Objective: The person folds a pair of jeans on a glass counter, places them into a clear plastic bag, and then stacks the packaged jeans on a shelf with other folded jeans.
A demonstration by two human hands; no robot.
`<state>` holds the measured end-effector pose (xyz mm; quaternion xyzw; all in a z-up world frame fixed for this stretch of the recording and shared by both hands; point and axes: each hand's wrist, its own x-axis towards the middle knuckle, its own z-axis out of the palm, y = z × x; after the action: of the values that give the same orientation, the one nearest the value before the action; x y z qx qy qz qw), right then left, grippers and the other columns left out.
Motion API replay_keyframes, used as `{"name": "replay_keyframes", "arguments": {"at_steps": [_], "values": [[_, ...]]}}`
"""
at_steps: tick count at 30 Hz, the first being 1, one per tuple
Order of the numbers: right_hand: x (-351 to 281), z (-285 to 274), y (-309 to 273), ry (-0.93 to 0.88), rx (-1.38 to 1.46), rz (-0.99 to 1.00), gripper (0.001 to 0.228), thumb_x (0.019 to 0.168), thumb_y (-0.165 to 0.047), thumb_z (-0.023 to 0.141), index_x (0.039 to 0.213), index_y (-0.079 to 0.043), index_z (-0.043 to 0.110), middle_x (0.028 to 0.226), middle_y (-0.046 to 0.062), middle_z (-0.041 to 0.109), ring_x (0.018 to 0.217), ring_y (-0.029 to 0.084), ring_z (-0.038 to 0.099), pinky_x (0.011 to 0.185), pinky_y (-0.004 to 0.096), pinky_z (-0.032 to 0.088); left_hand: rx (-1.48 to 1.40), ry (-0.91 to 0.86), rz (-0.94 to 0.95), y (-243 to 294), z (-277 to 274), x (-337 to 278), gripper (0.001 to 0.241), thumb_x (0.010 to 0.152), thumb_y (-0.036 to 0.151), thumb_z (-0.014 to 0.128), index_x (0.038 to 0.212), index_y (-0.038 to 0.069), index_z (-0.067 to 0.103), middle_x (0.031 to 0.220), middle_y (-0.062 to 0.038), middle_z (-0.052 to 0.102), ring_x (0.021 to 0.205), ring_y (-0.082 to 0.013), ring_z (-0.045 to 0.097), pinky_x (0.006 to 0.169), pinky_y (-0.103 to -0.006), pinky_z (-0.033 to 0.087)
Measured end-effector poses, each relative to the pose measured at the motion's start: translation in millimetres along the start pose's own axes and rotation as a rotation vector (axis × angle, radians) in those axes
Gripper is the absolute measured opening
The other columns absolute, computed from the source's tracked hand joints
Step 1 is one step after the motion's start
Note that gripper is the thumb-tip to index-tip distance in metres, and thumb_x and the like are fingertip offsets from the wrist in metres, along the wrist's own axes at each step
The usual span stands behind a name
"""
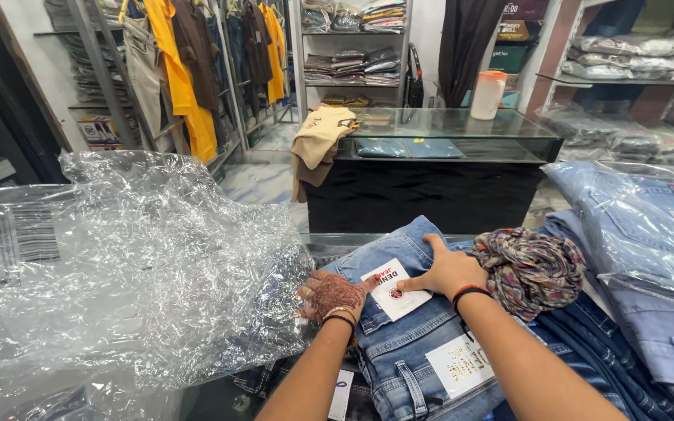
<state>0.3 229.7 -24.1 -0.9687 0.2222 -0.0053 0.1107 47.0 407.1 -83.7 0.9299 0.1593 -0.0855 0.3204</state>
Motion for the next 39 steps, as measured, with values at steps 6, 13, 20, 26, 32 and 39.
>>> {"name": "replay_keyframes", "arguments": {"at_steps": [6, 13, 20, 26, 32, 39], "values": [[-10, -9, -15, 0.121, -0.082, -0.075, 0.109, 0.047, -0.072, 0.091, 0.141, -0.038, 0.051, 0.127, 0.014, 0.067, 0.117, 0.038, 0.068, 0.095, 0.052, 0.056, -0.056, 0.118, 0.051, 1, 7, 9, 0.139, 0.057, 0.075, 0.088, 0.152, -0.006, 0.027, 0.156, -0.021, 0.037, 0.151, -0.0388, 0.028, 0.123, -0.0483, 0.029], [6, -16, -29, 0.274, -0.04, -0.191, 0.08, 0.058, -0.054, 0.094, 0.128, -0.037, 0.058, 0.12, 0.007, 0.065, 0.11, 0.032, 0.068, 0.096, 0.061, 0.045, -0.253, 0.011, 0.008, 6, -13, 26, 0.132, 0.06, 0.06, 0.096, 0.151, -0.006, 0.025, 0.153, -0.026, 0.038, 0.138, -0.0436, 0.047, 0.112, -0.0507, 0.045], [55, -4, -13, 0.284, 0.172, -0.215, 0.071, 0.061, -0.038, 0.095, 0.123, -0.031, 0.062, 0.116, 0.011, 0.069, 0.109, 0.036, 0.068, 0.091, 0.046, 0.055, -0.54, -0.031, -0.002, 1, -10, 58, 0.108, 0.059, 0.031, 0.1, 0.143, -0.003, 0.041, 0.134, -0.026, 0.061, 0.121, -0.0396, 0.066, 0.103, -0.0458, 0.055], [74, 16, 1, 0.258, 0.255, -0.204, 0.063, 0.064, -0.037, 0.093, 0.12, -0.029, 0.064, 0.116, 0.012, 0.07, 0.111, 0.035, 0.068, 0.091, 0.046, 0.056, -0.561, -0.202, 0.023, -6, 3, 111, 0.09, 0.058, 0.036, 0.097, 0.127, -0.01, 0.063, 0.119, -0.026, 0.072, 0.112, -0.037, 0.075, 0.098, -0.0447, 0.06], [74, 17, 8, 0.17, 0.133, -0.267, 0.055, 0.076, -0.043, 0.085, 0.126, -0.035, 0.061, 0.122, 0.015, 0.063, 0.113, 0.04, 0.066, 0.094, 0.047, 0.055, -0.233, -0.152, 0.066, 3, 24, 127, 0.115, 0.058, 0.053, 0.099, 0.139, -0.011, 0.049, 0.139, -0.024, 0.058, 0.131, -0.0348, 0.058, 0.113, -0.0488, 0.042], [66, 12, 6, 0.059, 0.071, -0.285, 0.041, 0.088, -0.041, 0.074, 0.126, -0.043, 0.061, 0.127, 0.014, 0.054, 0.113, 0.041, 0.067, 0.093, 0.047, 0.056, 0.059, -0.194, 0.002, 28, 15, 104, 0.141, 0.058, 0.068, 0.095, 0.152, -0.012, 0.027, 0.155, -0.024, 0.039, 0.14, -0.0453, 0.047, 0.116, -0.0531, 0.039]]}}
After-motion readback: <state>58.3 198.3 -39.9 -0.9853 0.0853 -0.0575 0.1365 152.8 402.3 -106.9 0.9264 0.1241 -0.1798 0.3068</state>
